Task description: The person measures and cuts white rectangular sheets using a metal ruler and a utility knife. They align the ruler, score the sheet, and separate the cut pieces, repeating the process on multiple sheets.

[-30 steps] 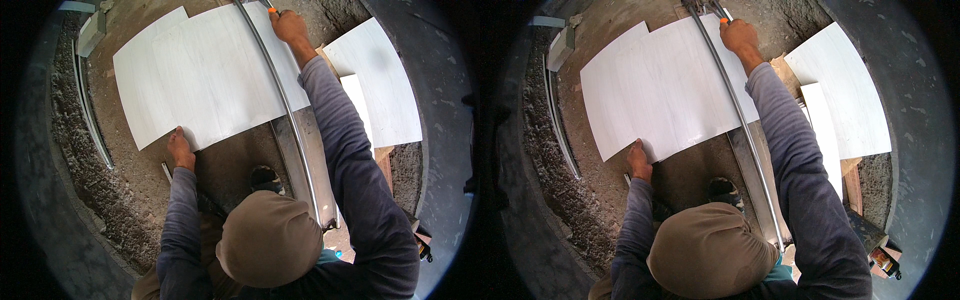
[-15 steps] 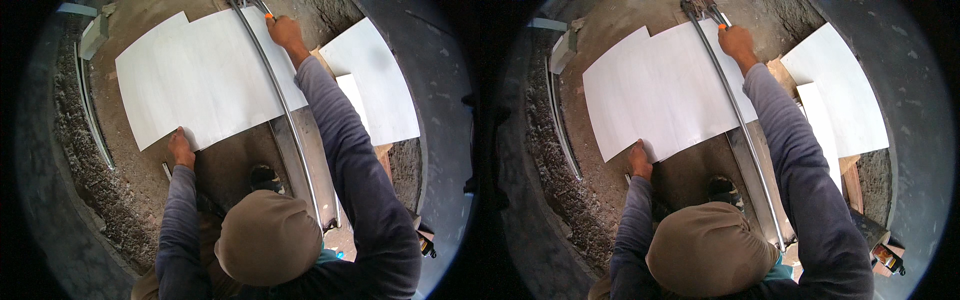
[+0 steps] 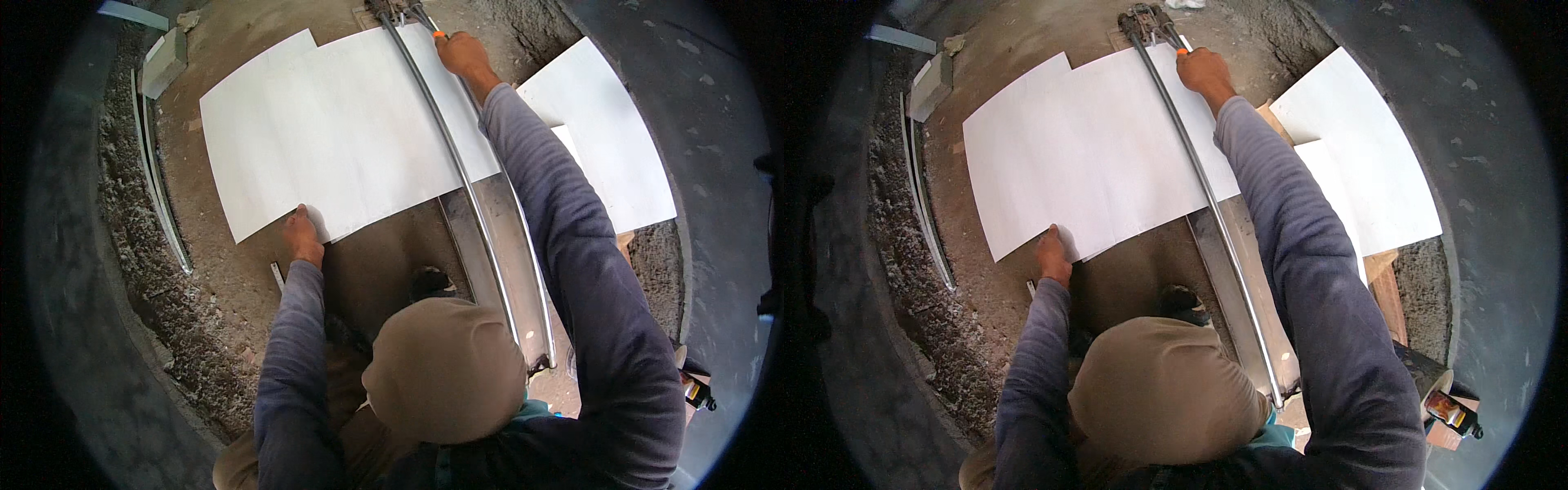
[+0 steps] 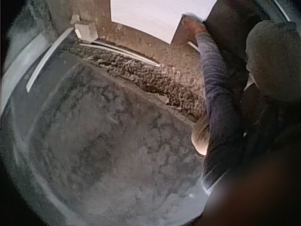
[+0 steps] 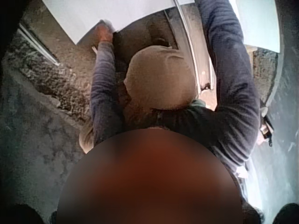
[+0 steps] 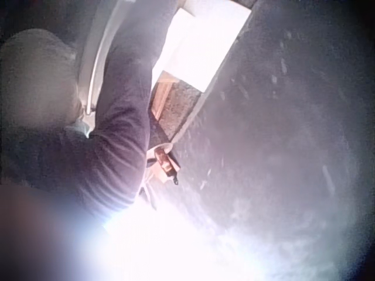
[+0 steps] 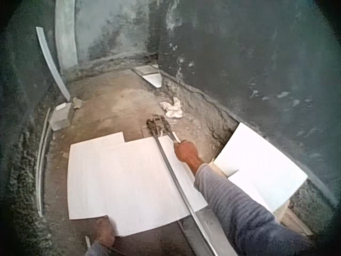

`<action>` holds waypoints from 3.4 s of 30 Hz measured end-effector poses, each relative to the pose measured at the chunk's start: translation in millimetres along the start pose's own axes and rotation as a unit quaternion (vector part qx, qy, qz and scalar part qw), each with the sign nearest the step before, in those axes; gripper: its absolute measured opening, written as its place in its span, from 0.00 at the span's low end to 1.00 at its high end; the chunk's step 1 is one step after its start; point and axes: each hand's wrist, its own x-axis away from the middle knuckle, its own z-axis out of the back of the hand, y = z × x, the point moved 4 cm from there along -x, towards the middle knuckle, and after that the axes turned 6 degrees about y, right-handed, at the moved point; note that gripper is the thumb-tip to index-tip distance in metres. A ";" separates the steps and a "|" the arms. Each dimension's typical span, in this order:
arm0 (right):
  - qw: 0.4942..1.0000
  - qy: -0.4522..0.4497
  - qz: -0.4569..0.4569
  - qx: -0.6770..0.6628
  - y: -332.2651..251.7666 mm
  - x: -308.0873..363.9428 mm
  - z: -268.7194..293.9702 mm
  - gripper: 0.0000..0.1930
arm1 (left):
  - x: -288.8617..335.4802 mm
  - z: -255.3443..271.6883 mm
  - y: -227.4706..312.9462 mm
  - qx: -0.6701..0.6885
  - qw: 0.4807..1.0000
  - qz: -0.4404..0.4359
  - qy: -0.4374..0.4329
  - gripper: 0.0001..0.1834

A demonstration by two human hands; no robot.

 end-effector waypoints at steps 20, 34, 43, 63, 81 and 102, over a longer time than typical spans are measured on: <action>0.989 -0.076 0.115 0.059 -20.5 -29.4 12.4 0.23 | 5.7 2.8 5.8 -0.008 1.000 0.011 0.020 0.13; 0.998 -0.050 -0.033 -0.012 -12.1 -12.6 13.6 0.30 | -0.3 1.6 1.5 0.002 0.999 0.030 0.018 0.18; 0.999 -0.002 -0.026 -0.020 0.6 4.0 1.6 0.33 | 7.1 1.6 6.8 -0.014 0.999 0.035 0.038 0.15; 0.992 -0.101 0.062 -0.050 -21.6 -34.3 38.0 0.30 | 10.0 2.7 9.3 0.003 1.000 0.010 0.016 0.14; 0.998 -0.045 0.001 0.038 -10.1 -6.4 16.9 0.27 | 6.2 1.1 6.2 0.002 0.999 0.017 0.027 0.14; 0.991 -0.102 0.071 0.046 -41.5 -56.9 45.3 0.22 | 4.6 1.5 2.3 0.015 0.998 0.053 0.013 0.15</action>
